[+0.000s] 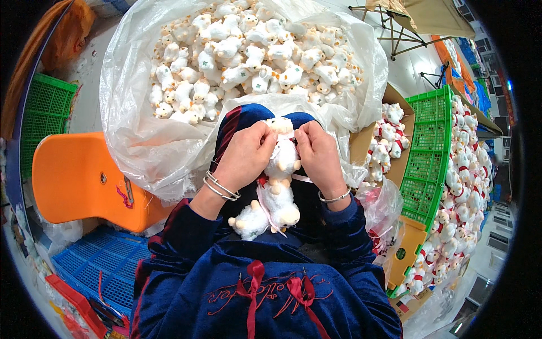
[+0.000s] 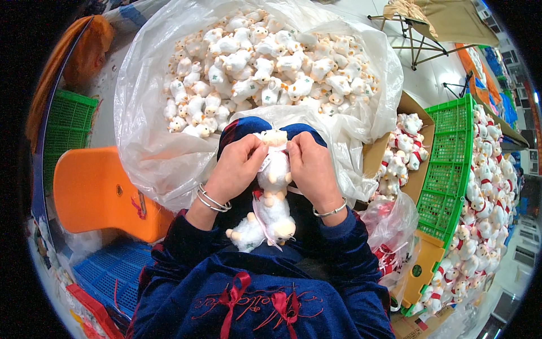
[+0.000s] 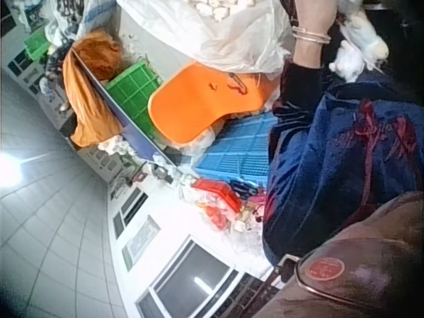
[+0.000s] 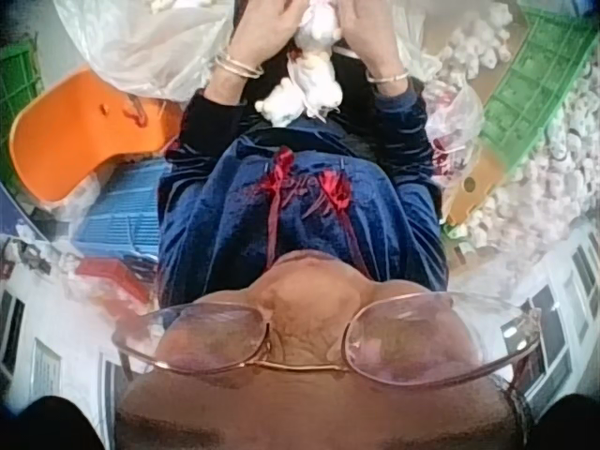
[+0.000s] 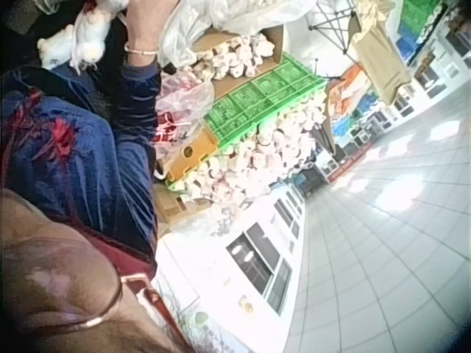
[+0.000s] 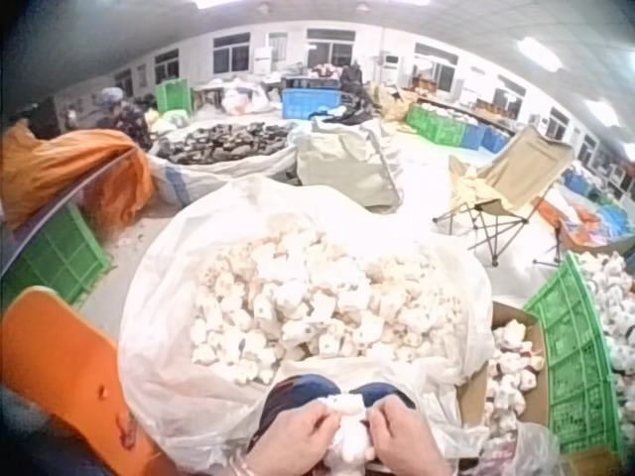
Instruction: The person sits on the floor and ties red ribbons around the necks of small white stuffed animals. They pick each toy from a large plastic bag, wrap the ribbon, and tie a bow by hand, then place the finished items into a green crate.
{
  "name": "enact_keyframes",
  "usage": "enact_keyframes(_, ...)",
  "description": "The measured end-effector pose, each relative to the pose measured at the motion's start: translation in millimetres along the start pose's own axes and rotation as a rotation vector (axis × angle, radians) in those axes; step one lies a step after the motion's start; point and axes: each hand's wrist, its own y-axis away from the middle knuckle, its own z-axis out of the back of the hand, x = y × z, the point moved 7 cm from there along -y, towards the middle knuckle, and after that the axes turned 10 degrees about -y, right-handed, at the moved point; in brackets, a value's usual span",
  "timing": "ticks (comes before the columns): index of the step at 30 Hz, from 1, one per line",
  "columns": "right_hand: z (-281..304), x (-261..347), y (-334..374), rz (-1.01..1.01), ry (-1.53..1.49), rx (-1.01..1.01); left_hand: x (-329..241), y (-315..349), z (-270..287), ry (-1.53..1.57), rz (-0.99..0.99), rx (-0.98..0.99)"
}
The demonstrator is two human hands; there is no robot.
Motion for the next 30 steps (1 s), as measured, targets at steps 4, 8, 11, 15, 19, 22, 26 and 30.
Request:
enact_keyframes(4, 10.0, 17.9, -4.7, 0.167, 0.038, 0.016, 6.1, -3.6, 1.7, 0.045, 0.049, 0.095)
enact_keyframes(8, 14.8, 28.7, -9.7, 0.07, 0.038, 0.049, 10.1, -15.5, -2.1, 0.051, 0.122, 0.211)
enact_keyframes(11, 15.4, 31.4, -14.3, 0.047, 0.082, 0.08, -8.1, -20.8, 2.5, -0.053, 0.054, 0.273)
enact_keyframes(15, 17.1, 34.1, -12.7, -0.141, 0.033, 0.147, -21.9, -28.7, 9.6, -0.247, -0.05, 0.301)
enact_keyframes(19, 27.8, 23.0, 1.0, -0.206, -0.11, 0.131, -24.1, -28.6, 8.7, -0.284, -0.062, 0.298)
enact_keyframes(22, 28.3, 20.0, 16.0, -0.239, -0.173, 0.113, -27.9, -27.5, 9.1, -0.347, -0.082, 0.292)
enact_keyframes(26, 15.5, 17.1, 22.4, -0.148, -0.077, 0.09, -34.0, -21.4, 4.3, -0.493, -0.116, 0.201)
enact_keyframes(30, 7.9, 6.0, 15.4, -0.065, -0.086, -0.014, -45.5, -15.8, -0.3, -0.579, -0.172, 0.136)
